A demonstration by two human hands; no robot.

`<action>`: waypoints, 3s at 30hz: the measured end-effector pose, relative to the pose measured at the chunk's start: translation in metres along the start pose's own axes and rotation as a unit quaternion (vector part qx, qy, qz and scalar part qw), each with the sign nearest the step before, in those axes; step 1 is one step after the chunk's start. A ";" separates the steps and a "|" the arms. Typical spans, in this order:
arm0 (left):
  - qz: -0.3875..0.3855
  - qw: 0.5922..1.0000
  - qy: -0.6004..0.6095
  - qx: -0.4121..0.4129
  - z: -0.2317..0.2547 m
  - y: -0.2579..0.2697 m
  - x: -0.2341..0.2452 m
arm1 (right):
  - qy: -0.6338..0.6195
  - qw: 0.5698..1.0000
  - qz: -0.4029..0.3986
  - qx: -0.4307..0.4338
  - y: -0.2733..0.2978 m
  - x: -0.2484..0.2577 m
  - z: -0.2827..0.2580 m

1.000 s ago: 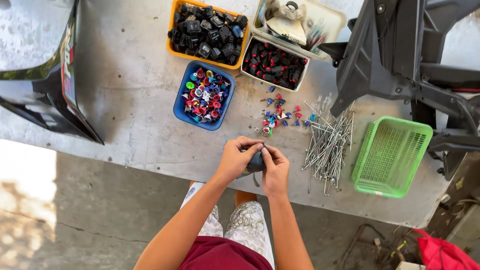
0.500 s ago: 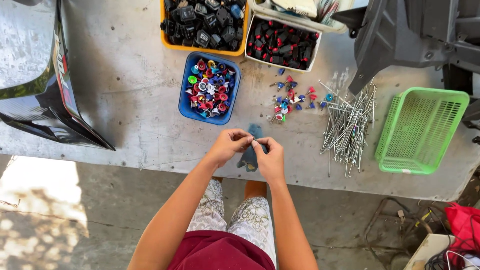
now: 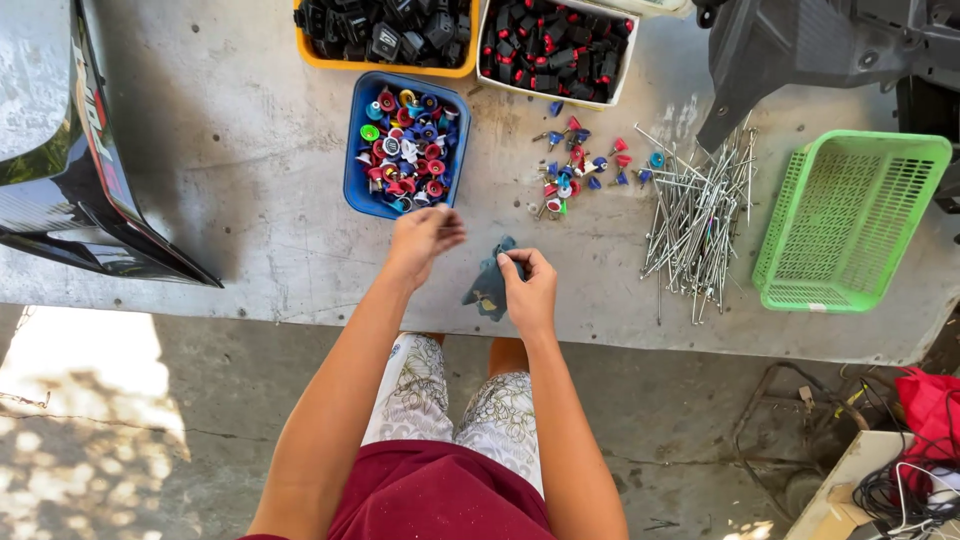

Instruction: The person stands at a table and uses a dark cloth to wipe small, colorful plastic fasteners and metal pins. They pick up the items from the table surface, rub them with the cloth, and place them back down or into nearby containers.

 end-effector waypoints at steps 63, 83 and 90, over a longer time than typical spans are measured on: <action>-0.260 0.957 -0.130 0.023 -0.050 0.085 -0.103 | 0.178 0.916 0.001 0.359 0.019 0.105 -0.056; -0.302 0.777 -0.489 -0.259 0.060 0.114 -0.122 | 0.145 0.948 0.077 0.274 0.018 0.044 -0.081; -0.250 0.728 -0.558 -0.309 0.041 0.121 -0.103 | 0.224 0.974 0.015 0.024 -0.015 0.026 -0.045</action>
Point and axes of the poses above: each hand's wrist, its own y-axis away from the middle knuckle, its own x-axis out of the back of the hand, z = x × y, the point moved 4 cm from there along -y, towards the middle knuckle, and after that the axes turned 10 degrees about y, right-handed, at the moved point
